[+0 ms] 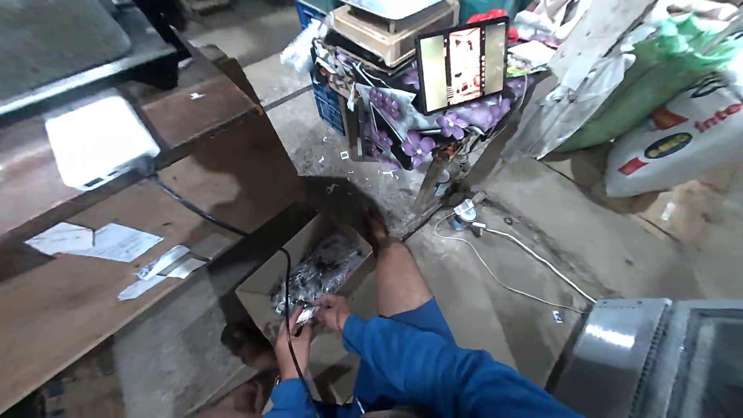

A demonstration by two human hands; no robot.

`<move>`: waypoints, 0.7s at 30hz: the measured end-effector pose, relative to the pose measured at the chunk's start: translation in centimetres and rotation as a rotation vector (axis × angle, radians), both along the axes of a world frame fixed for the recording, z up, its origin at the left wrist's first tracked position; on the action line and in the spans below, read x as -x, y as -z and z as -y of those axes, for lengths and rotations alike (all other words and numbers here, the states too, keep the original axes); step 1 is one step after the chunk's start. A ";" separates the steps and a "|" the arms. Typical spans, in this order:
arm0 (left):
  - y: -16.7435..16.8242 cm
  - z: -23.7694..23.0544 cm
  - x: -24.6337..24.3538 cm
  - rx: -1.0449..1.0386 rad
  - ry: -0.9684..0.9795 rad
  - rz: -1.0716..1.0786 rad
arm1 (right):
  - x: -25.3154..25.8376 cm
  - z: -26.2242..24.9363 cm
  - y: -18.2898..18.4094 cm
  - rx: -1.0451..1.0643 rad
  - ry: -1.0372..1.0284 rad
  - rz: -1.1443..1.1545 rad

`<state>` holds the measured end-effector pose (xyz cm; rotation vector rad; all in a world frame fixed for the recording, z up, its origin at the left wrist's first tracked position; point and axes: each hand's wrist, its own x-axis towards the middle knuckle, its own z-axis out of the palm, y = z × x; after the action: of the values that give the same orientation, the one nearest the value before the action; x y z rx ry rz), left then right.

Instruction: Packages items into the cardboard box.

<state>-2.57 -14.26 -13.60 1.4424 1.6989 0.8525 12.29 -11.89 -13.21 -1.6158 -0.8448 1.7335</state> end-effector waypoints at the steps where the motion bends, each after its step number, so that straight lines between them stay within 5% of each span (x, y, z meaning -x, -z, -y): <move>1: 0.6 0.0 0.5 0.007 -0.019 0.032 | -0.2 -0.2 -0.2 0.005 0.026 -0.014; 6: 1.9 0.3 2.5 0.203 -0.097 0.243 | -0.6 -0.6 -1.6 -0.013 0.011 -0.041; 14: 1.1 0.4 1.7 0.160 -0.044 0.187 | -0.1 0.1 1.1 0.069 -0.498 0.080; 21: 0.5 0.1 1.4 0.086 -0.292 0.364 | -1.3 -0.4 0.4 0.127 -0.446 0.066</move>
<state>-3.96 -14.35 -14.08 0.9252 1.6589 1.1095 13.58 -11.50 -13.66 -1.6634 -1.2212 2.0799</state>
